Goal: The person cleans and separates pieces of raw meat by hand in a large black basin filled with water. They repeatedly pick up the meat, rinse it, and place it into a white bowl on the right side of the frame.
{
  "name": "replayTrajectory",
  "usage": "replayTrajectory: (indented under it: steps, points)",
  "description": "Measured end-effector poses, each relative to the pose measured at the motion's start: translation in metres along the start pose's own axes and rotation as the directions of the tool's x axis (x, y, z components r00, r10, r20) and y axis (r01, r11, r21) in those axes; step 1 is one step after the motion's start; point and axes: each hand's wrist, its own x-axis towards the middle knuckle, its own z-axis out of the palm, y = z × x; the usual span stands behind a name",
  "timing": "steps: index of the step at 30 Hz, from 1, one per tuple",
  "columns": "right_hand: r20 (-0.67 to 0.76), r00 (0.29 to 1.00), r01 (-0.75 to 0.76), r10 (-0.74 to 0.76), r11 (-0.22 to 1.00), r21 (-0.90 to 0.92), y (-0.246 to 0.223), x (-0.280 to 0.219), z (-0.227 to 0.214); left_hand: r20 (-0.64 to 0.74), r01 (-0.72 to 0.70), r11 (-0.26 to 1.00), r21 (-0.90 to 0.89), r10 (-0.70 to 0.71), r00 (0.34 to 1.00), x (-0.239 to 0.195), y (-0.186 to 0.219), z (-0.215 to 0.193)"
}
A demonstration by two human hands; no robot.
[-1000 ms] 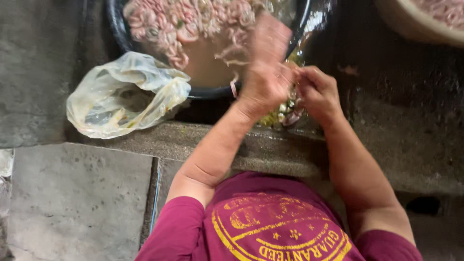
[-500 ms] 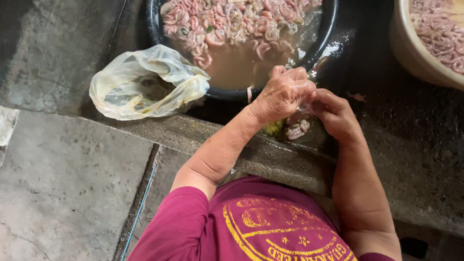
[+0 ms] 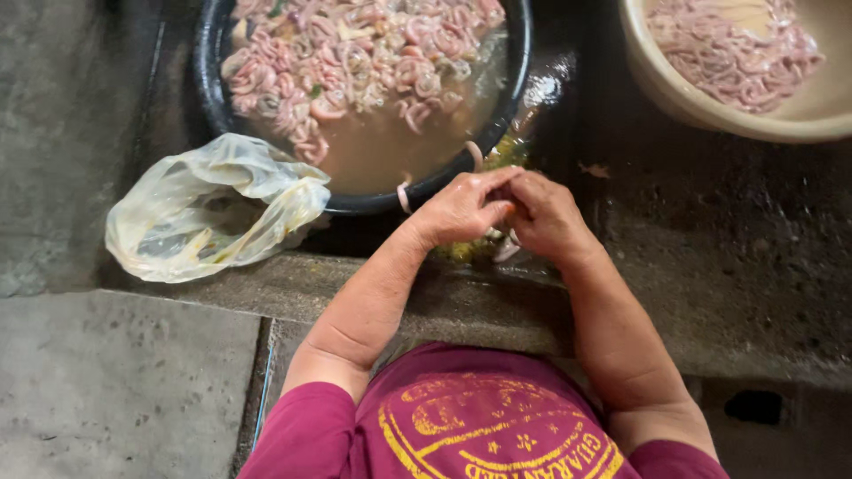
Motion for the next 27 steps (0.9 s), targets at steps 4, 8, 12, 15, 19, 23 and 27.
replayTrajectory:
  steps: [4,8,12,15,19,23,27]
  points:
    - [-0.077,0.997,-0.032,0.028,0.999,-0.042,-0.002,0.001,-0.003,-0.007,0.264,0.96,-0.095,-0.266,0.964,0.003,0.0,0.008]
    - [-0.119,0.993,-0.026,0.003,0.982,-0.188,-0.002,-0.005,0.002,-0.168,0.191,0.951,0.244,-0.153,0.974,0.0,0.006,0.019]
    - [-0.124,0.989,-0.129,0.087,0.913,-0.388,0.0,-0.005,0.01,-0.217,0.291,0.856,0.426,-0.216,0.952,0.0,0.012,0.032]
    - [-0.139,0.987,-0.134,0.08,0.891,-0.434,0.002,-0.002,0.012,-0.244,0.28,0.816,0.506,-0.176,0.954,0.005,0.01,0.035]
    - [-0.11,0.987,-0.151,0.113,0.877,-0.457,0.009,-0.005,0.021,-0.225,0.253,0.775,0.579,-0.146,0.963,-0.001,0.004,0.038]
    - [-0.15,0.984,-0.137,0.093,0.939,-0.314,0.011,-0.008,0.023,-0.189,0.259,0.764,0.591,-0.181,0.965,0.001,0.007,0.029]
    - [-0.203,0.979,-0.072,0.027,0.974,-0.215,0.015,-0.007,0.019,-0.227,0.29,0.842,0.454,-0.205,0.952,0.002,0.017,0.015]
